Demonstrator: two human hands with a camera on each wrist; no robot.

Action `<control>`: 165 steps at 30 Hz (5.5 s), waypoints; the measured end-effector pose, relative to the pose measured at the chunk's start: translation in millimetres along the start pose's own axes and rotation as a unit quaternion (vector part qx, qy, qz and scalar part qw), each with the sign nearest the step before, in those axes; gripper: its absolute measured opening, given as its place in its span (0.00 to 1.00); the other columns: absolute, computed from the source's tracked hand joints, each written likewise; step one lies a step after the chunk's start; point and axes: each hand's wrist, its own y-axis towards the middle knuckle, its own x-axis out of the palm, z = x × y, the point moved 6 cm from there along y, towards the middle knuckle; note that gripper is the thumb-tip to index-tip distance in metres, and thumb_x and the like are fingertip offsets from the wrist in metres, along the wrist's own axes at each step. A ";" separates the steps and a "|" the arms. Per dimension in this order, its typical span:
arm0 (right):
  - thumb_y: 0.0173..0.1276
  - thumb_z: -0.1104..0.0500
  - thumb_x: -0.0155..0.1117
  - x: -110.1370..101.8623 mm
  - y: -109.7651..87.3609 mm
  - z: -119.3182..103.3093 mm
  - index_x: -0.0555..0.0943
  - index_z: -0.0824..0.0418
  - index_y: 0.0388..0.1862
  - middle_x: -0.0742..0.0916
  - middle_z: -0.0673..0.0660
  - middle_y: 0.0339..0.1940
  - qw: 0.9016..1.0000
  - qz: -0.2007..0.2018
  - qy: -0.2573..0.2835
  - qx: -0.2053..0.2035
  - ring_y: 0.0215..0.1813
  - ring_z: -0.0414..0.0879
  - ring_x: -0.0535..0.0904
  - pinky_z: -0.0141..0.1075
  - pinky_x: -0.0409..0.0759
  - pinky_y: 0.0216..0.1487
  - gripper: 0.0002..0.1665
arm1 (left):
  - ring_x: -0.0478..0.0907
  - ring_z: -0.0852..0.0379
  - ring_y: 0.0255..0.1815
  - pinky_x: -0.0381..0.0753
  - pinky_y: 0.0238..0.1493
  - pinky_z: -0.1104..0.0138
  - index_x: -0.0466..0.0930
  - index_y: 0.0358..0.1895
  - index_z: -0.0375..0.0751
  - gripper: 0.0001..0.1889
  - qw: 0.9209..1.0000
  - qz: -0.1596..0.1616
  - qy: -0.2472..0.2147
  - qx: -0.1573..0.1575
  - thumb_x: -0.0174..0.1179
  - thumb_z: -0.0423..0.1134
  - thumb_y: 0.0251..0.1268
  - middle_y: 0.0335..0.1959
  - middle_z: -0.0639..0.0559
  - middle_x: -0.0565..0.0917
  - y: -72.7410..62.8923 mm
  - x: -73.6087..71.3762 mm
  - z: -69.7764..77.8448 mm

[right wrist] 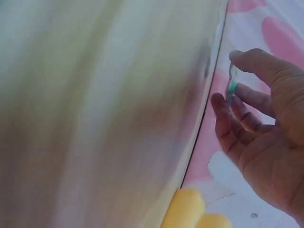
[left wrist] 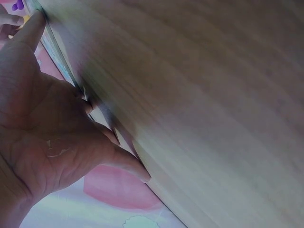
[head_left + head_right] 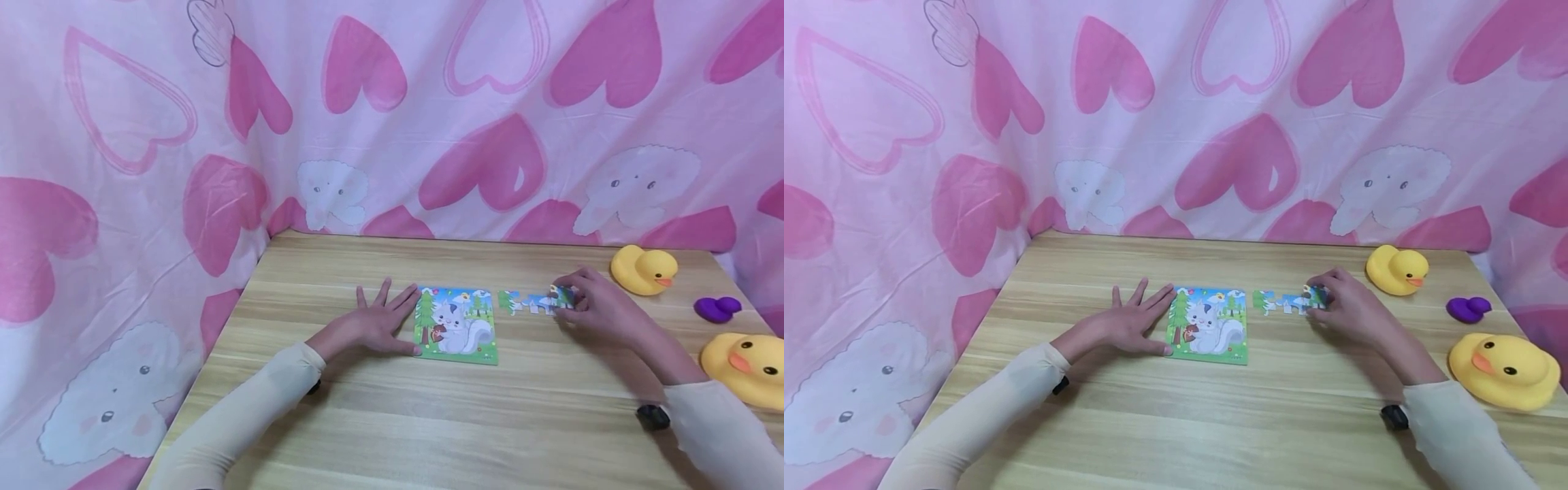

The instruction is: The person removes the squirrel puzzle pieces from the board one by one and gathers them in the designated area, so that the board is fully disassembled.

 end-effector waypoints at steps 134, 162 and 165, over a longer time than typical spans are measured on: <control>0.71 0.75 0.61 103.9 60.8 -187.3 0.78 0.55 0.72 0.78 0.60 0.74 0.974 -0.119 0.110 -0.157 0.75 0.60 0.73 0.62 0.75 0.73 0.33 | 0.17 0.31 0.87 0.23 0.69 0.16 0.24 0.87 0.59 0.61 1.000 -0.015 -0.021 0.015 0.54 0.80 0.66 0.89 0.61 0.25 1.8 -2.5 -1.9; 0.66 0.59 0.78 101.7 72.4 -186.3 0.82 0.53 0.68 0.83 0.57 0.66 0.969 -0.138 0.115 -0.167 0.67 0.55 0.79 0.58 0.79 0.68 0.31 | 0.18 0.31 0.87 0.24 0.69 0.16 0.24 0.87 0.59 0.62 1.000 -0.008 -0.007 0.015 0.51 0.83 0.64 0.89 0.61 0.25 2.8 -3.4 -2.7; 0.66 0.61 0.79 101.4 71.6 -184.4 0.82 0.53 0.68 0.83 0.57 0.66 0.970 -0.131 0.135 -0.157 0.66 0.55 0.78 0.57 0.79 0.67 0.31 | 0.18 0.30 0.87 0.24 0.69 0.15 0.24 0.87 0.59 0.62 1.000 -0.007 -0.008 0.016 0.51 0.82 0.64 0.89 0.61 0.25 2.5 -3.9 -2.3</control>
